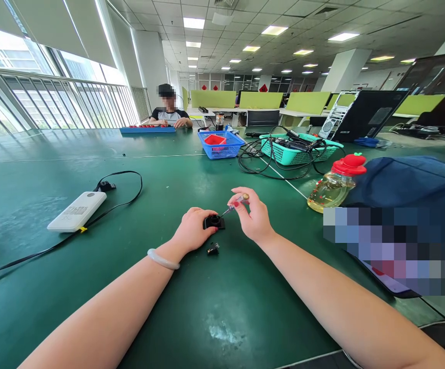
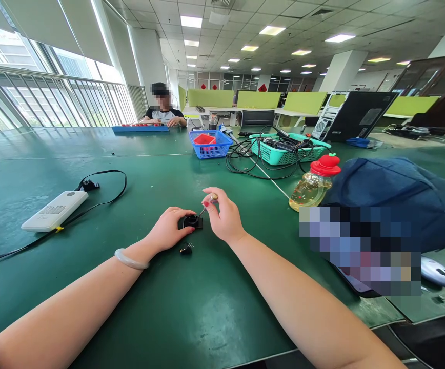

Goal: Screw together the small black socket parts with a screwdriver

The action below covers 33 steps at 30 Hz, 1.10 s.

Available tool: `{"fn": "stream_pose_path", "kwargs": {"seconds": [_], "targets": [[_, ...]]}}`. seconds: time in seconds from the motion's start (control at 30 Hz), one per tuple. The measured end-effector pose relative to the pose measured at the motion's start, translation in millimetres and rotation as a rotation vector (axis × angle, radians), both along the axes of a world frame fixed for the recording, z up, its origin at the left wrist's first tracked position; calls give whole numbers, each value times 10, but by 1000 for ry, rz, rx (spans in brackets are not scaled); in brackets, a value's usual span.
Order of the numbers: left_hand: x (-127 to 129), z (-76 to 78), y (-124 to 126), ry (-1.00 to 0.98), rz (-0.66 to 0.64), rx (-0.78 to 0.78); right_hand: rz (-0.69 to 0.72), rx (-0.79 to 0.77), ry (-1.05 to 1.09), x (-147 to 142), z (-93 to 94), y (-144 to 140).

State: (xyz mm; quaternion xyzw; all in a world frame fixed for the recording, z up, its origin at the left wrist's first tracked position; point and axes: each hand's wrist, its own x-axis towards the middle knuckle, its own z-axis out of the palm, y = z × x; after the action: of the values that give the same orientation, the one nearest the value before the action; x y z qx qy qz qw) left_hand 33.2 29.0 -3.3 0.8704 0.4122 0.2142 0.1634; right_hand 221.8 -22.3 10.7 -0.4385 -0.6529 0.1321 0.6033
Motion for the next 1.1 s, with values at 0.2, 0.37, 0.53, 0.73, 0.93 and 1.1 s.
{"fn": "stream_pose_path", "kwargs": {"seconds": [0.2,0.37,0.53,0.73,0.93,1.1], "targets": [[9,9,-4,15,9,-21,57,-163,294,41,-53,112],[-1,4,8,31,4,-47,51,-221,288,55,-65,153],[-23,-3,6,49,-52,-19,-17,-182,288,53,-30,133],[-17,-29,-2,25,-37,-12,37,-47,322,-29,44,-25],[-11,-39,14,9,-46,23,194,35,-136,-112,30,-110],[-10,-13,-7,-27,-51,26,151,38,-330,-105,33,-70]]}}
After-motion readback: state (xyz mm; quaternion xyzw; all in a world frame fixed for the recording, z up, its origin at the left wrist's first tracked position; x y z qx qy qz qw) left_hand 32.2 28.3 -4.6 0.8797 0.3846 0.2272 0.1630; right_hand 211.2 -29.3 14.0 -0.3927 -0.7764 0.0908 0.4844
